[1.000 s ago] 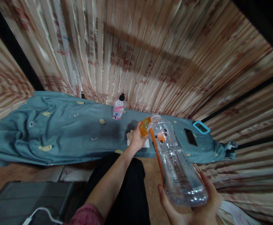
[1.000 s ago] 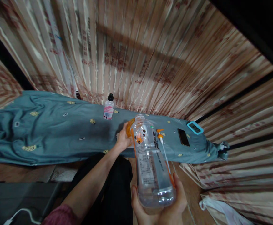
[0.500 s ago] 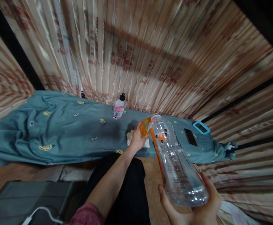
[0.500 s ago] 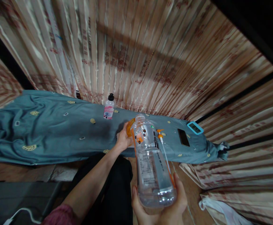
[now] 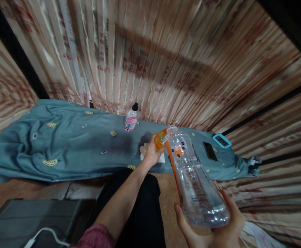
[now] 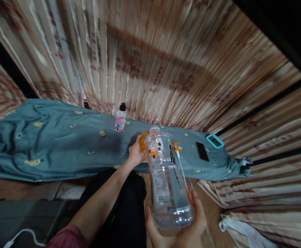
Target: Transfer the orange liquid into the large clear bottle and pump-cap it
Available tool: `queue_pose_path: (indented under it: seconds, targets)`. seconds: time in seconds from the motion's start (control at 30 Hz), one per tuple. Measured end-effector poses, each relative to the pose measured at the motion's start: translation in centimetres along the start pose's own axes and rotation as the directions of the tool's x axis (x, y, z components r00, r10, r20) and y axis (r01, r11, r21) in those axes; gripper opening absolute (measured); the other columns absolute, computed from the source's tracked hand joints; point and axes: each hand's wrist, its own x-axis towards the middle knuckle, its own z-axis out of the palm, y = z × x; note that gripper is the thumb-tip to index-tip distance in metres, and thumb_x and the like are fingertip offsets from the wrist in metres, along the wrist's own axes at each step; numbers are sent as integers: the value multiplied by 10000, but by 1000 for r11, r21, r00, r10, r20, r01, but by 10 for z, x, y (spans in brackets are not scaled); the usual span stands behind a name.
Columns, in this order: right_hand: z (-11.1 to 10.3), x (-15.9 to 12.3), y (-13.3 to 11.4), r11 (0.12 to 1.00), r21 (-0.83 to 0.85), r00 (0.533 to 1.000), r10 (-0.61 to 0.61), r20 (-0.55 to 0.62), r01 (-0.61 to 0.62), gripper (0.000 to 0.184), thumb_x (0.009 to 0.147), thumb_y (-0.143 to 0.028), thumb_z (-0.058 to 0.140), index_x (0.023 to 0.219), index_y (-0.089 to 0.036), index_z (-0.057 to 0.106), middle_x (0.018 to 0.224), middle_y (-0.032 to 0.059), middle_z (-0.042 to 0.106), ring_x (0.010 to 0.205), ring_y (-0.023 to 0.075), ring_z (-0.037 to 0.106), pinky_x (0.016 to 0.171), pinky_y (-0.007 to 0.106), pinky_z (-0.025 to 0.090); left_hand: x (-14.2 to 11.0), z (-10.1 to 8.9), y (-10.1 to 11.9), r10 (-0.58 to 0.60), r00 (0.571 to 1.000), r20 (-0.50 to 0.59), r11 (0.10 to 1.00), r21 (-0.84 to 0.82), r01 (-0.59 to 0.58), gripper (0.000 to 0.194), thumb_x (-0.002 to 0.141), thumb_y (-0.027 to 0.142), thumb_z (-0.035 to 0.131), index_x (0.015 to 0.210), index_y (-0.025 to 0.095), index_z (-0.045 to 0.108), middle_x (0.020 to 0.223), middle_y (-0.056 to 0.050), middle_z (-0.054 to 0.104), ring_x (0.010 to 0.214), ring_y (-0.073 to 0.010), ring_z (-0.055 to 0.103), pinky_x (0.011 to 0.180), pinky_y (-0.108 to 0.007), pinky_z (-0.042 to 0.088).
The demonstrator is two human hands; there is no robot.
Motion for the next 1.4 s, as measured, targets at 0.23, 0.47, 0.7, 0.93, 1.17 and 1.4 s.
queue_pose_path:
  seconds: [0.23, 0.47, 0.7, 0.93, 1.17, 1.4]
  targets:
    - [2, 0, 0, 1000, 11, 999, -26, -27, 26, 1098, 580, -770, 693, 1405, -93, 436, 1197, 216, 641, 951, 408, 689, 733, 510, 592, 0, 1, -3, 14, 1000, 1, 1000, -26, -14, 638, 676, 86, 675, 1265, 229, 475, 1102, -33, 680, 1050, -218, 646, 961, -394, 502]
    - [1, 1, -3, 999, -9, 999, -31, -15, 31, 1120, 579, -815, 650, 1407, -93, 429, 1181, 187, 645, 946, 352, 698, 742, 442, 602, 2, 2, -6, 50, 998, -21, 998, -31, -51, 612, 679, 88, 680, 1248, 216, 495, 1151, -70, 663, 1072, -236, 639, 983, -408, 491]
    - [1, 2, -1, 999, -16, 999, -35, -16, 35, 1128, 570, -826, 646, 1408, -103, 426, 1159, 184, 653, 902, 353, 704, 693, 452, 601, 1, 0, -1, 38, 999, -10, 999, -24, -38, 626, 677, 79, 667, 1261, 205, 479, 1145, -68, 656, 1066, -234, 636, 981, -406, 486]
    - [1, 0, 1, 999, -26, 999, -39, -16, 39, 1114, 572, -776, 691, 1413, -97, 419, 1173, 207, 654, 901, 387, 702, 671, 481, 597, 1, 1, -1, -15, 1000, -11, 1000, -28, 14, 661, 643, 63, 669, 1252, 245, 489, 1119, -24, 683, 1068, -226, 640, 976, -413, 491]
    - [5, 1, 6, 996, 50, 997, -68, -41, 70, 1113, 563, -740, 719, 1413, -87, 418, 1197, 236, 639, 959, 440, 679, 720, 552, 580, 0, -1, 0, 33, 999, -11, 999, -17, -33, 633, 642, 62, 666, 1228, 237, 503, 1152, -30, 670, 1093, -223, 628, 996, -409, 478]
    - [7, -1, 10, 992, 3, 990, -123, -69, 123, 1055, 576, -676, 744, 1396, -85, 440, 1159, 226, 652, 896, 437, 691, 639, 519, 580, -1, -3, 5, -28, 999, -33, 995, 93, 31, 637, 648, 93, 695, 1237, 238, 498, 1099, -21, 694, 976, -210, 659, 920, -373, 511]
